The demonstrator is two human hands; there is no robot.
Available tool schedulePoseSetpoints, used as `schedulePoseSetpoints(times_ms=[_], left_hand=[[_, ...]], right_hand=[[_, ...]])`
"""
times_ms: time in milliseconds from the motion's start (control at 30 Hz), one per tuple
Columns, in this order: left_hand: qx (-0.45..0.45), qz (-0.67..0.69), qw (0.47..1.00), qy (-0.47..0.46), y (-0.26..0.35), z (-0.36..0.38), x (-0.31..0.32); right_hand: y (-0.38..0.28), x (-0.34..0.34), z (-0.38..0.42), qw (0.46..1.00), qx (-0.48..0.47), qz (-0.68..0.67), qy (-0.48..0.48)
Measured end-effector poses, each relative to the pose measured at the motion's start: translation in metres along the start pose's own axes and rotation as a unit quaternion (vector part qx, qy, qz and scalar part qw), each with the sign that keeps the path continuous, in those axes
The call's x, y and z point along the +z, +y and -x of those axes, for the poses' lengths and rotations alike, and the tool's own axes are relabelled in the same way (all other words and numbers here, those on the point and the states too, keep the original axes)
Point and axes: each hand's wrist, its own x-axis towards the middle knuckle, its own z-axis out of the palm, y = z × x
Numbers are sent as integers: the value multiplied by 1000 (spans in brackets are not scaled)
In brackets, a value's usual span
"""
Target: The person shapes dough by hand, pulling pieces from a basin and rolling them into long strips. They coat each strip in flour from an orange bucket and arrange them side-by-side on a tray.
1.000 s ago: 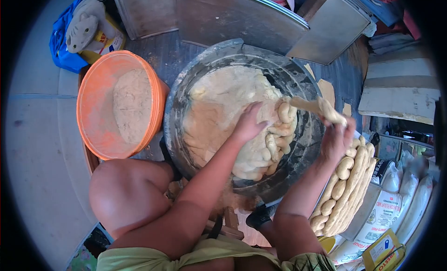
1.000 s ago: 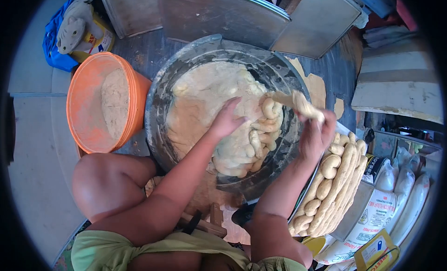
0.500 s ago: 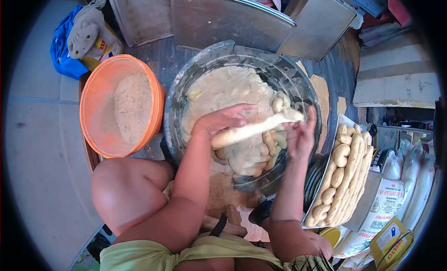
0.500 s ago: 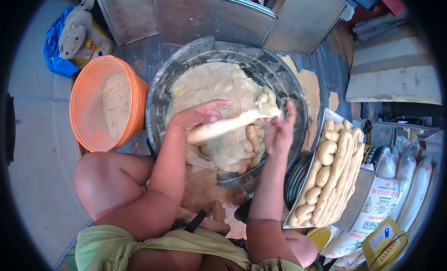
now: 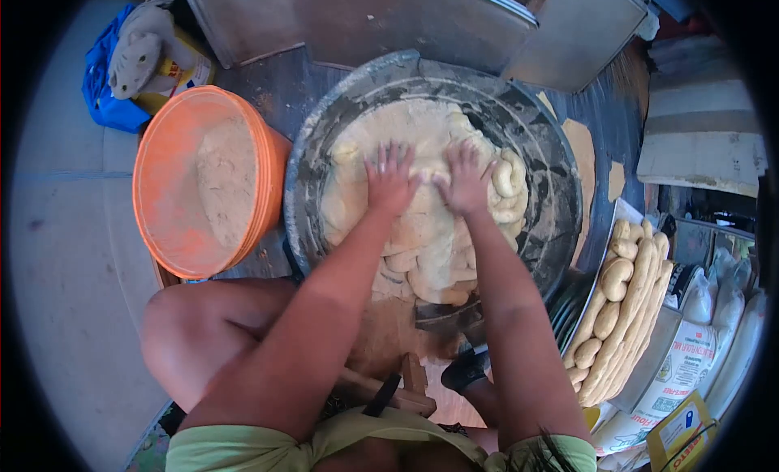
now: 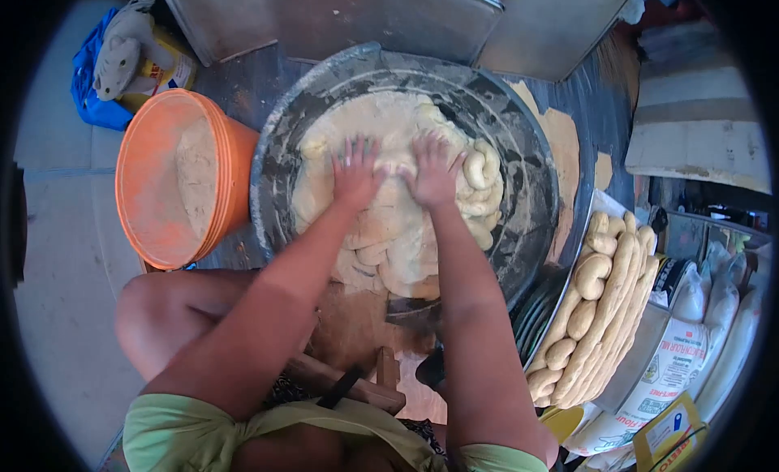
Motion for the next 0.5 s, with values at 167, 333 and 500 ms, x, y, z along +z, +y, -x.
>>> schedulePoseSetpoints(times_ms=[167, 333, 500], left_hand=[[77, 36, 993, -81, -21, -63, -14], [70, 43, 996, -37, -45, 54, 9], [-9, 34, 998, -56, -49, 111, 14]], right_hand=[[17, 15, -14, 990, 99, -87, 48], [-18, 37, 93, 997, 20, -71, -22], [-37, 39, 168, 993, 16, -67, -93]])
